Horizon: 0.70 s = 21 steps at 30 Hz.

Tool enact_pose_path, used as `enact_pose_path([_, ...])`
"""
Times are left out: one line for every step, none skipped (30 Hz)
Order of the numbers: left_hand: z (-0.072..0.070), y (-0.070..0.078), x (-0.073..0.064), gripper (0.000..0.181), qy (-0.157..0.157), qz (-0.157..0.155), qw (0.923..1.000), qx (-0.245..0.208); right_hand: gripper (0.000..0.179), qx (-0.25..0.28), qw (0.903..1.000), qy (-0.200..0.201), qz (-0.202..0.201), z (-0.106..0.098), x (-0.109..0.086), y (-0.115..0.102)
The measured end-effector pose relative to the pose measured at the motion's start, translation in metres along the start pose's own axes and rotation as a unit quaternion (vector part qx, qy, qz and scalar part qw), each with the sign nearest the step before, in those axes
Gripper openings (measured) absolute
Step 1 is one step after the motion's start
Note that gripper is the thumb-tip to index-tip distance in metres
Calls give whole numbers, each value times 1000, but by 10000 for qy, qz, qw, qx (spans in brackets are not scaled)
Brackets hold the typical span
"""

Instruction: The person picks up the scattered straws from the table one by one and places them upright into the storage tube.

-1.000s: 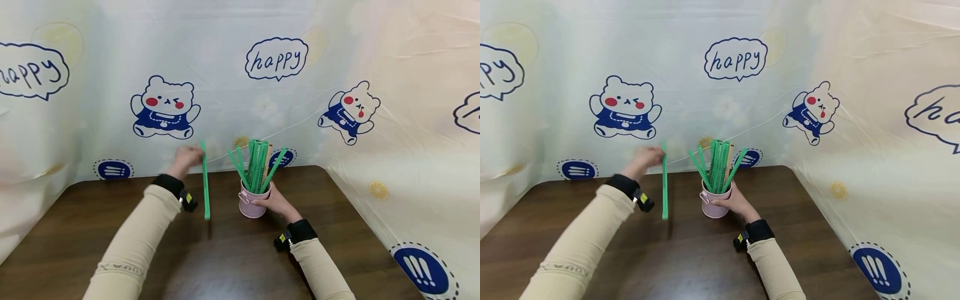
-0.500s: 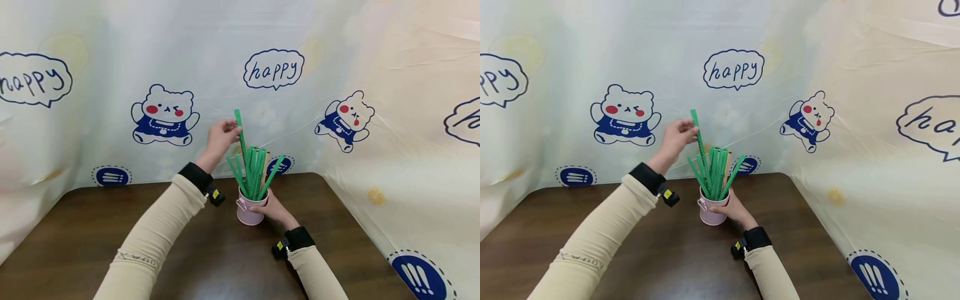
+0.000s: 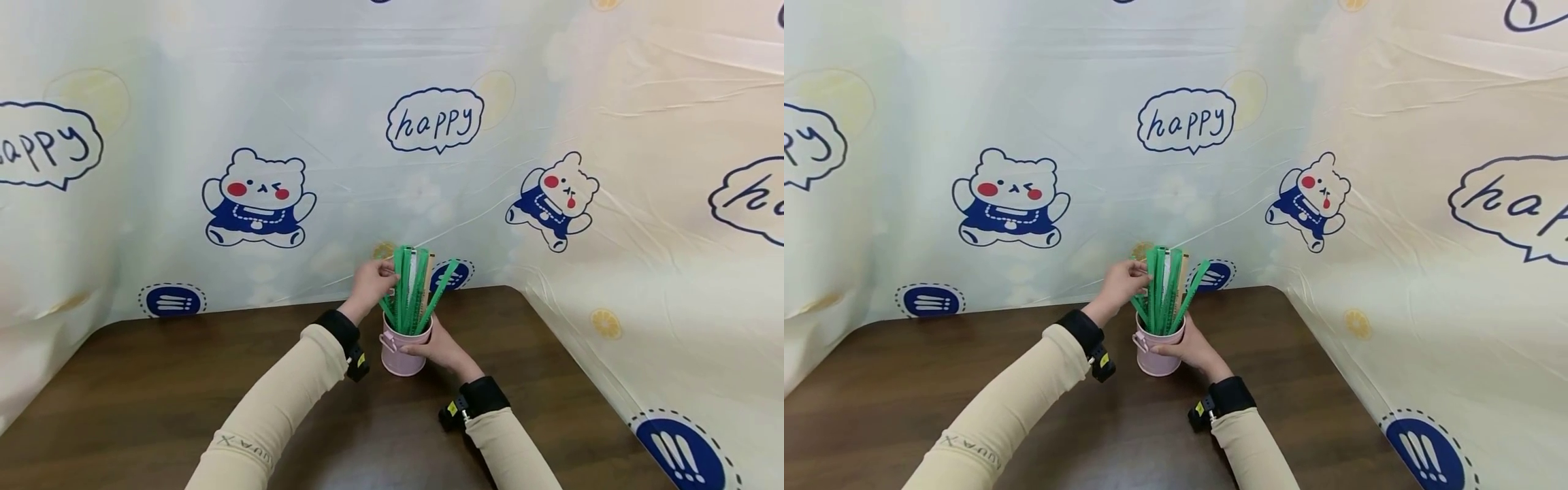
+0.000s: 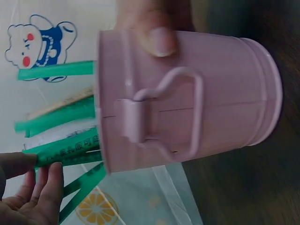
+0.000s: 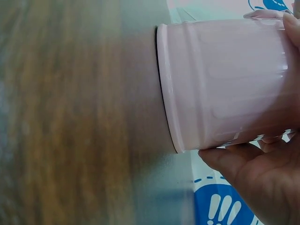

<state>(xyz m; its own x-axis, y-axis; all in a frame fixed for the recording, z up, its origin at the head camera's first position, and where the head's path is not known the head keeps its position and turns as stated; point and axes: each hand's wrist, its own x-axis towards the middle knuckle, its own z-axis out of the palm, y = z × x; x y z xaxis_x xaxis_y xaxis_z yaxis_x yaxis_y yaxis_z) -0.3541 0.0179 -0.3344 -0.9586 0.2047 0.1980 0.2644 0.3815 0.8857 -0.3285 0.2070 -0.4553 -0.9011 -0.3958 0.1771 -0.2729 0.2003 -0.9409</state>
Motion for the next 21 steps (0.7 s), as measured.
enact_pose_path([1,-1,-1,33,11,-2,10000,79,106,0,10000,15,3,0,0,0])
enact_pose_path([2,-2,-1,32,25,0,9999,151,106,-11,10000,48,23,1,0,1])
enact_pose_path([2,-3,-1,31,49,11,9997,233,106,-18,10000,79,39,1,0,1])
enact_pose_path([2,-3,-2,30,72,16,9995,303,106,-32,9999,107,49,2,0,1])
enact_pose_path([1,-3,-3,29,119,4,9993,346,105,-32,9999,106,54,4,1,1])
enact_pose_path([-1,-4,-3,29,158,-17,9991,397,105,-21,9999,96,66,6,3,0])
enact_pose_path([-3,-4,-4,30,197,-28,9988,451,104,-14,9999,79,76,8,4,0])
enact_pose_path([-6,-4,-5,31,222,-66,9985,501,104,-12,10000,55,81,9,5,0])
enact_pose_path([-8,-4,-7,33,229,-114,9983,517,104,-13,10000,32,88,11,6,-1])
enact_pose_path([-12,-3,-8,35,229,-158,9984,486,104,-16,10000,4,85,12,7,-1])
enact_pose_path([-16,-2,-10,38,236,-197,9984,467,104,-15,10000,-39,68,13,8,-2])
enact_pose_path([-21,0,-12,41,223,-217,9985,443,105,-28,9999,-91,49,13,10,-2])
enact_pose_path([-26,5,-11,44,206,-217,9986,425,106,-67,9999,-97,1,10,12,-4])
enact_pose_path([-33,11,-10,46,199,-189,9985,467,107,-124,9999,-86,-22,7,14,-6])
enact_pose_path([-41,18,-9,48,203,-110,9983,542,109,-203,9998,-76,-49,2,16,-8])
enact_pose_path([-50,26,-8,49,190,10,9978,627,110,-310,9995,-61,-66,-3,20,-11])
enact_pose_path([-60,34,-8,52,146,119,9969,770,112,-412,9991,-39,-107,-9,23,-13])
enact_pose_path([-71,42,-8,56,72,224,9947,1000,114,-592,9982,47,-103,-17,26,-17])
enact_pose_path([-83,49,-8,61,18,358,9909,1298,115,-792,9967,175,-98,-25,29,-21])
enact_pose_path([-97,54,-8,68,-47,558,9850,1631,115,-954,9949,325,-27,-35,30,-26])
enact_pose_path([-111,59,-10,76,-149,727,9787,1913,115,-1063,9931,496,24,-46,30,-32])
